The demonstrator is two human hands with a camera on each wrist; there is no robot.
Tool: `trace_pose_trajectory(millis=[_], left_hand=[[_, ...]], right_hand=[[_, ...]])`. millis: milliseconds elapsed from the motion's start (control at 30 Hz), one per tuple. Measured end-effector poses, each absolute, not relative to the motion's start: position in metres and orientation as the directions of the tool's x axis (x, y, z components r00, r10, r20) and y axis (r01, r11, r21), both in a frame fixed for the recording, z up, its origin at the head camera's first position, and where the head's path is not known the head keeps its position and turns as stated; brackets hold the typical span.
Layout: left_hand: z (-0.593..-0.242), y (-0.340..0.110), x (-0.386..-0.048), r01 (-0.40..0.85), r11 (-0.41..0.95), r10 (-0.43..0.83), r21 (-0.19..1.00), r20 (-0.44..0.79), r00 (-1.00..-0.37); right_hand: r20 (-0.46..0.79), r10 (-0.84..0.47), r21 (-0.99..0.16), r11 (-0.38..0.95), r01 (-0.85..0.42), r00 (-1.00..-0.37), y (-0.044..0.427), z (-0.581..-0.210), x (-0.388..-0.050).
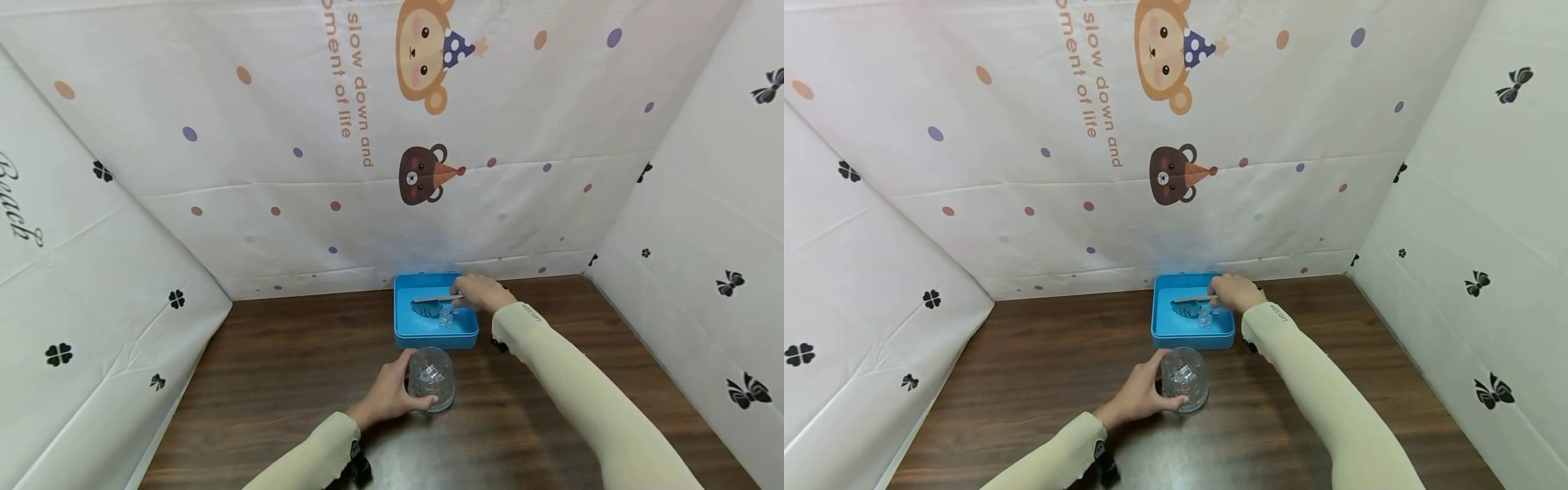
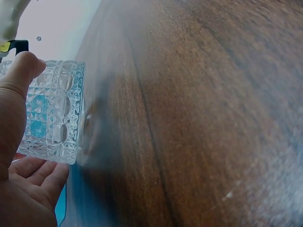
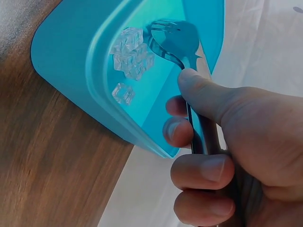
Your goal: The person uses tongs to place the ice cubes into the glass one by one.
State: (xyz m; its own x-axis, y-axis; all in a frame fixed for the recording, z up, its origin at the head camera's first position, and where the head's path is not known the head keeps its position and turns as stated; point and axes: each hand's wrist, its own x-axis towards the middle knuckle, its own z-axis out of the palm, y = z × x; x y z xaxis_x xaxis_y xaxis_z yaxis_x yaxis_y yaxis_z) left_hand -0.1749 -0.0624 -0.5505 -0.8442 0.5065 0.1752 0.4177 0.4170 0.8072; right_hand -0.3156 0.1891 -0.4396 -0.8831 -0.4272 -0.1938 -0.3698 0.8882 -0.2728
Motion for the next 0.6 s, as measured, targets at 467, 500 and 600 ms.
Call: trace_pose_trajectory(millis=[467,500,600], left_hand=[[-0.5503,-0.0634,-0.1752,0.412,0.423,0.507,0.807,0.166,-0.846],[-0.5503,-0.0633,-0.1752,0.413,0.421,0.507,0.808,0.168,-0.845],[-0.5504,-0.0626,-0.1749,0.411,0.418,0.507,0.810,0.168,-0.846]], right_hand=[[-0.132,-0.486,-0.224,0.864,-0.452,-0.864,0.1907,-0.4435,-0.3123],[-0.126,-0.492,-0.212,0.862,-0.461,-0.861,0.1915,-0.4438,-0.3125],[-0.111,-0.513,-0.187,0.852,-0.489,-0.851,0.1945,-0.4449,-0.3135]])
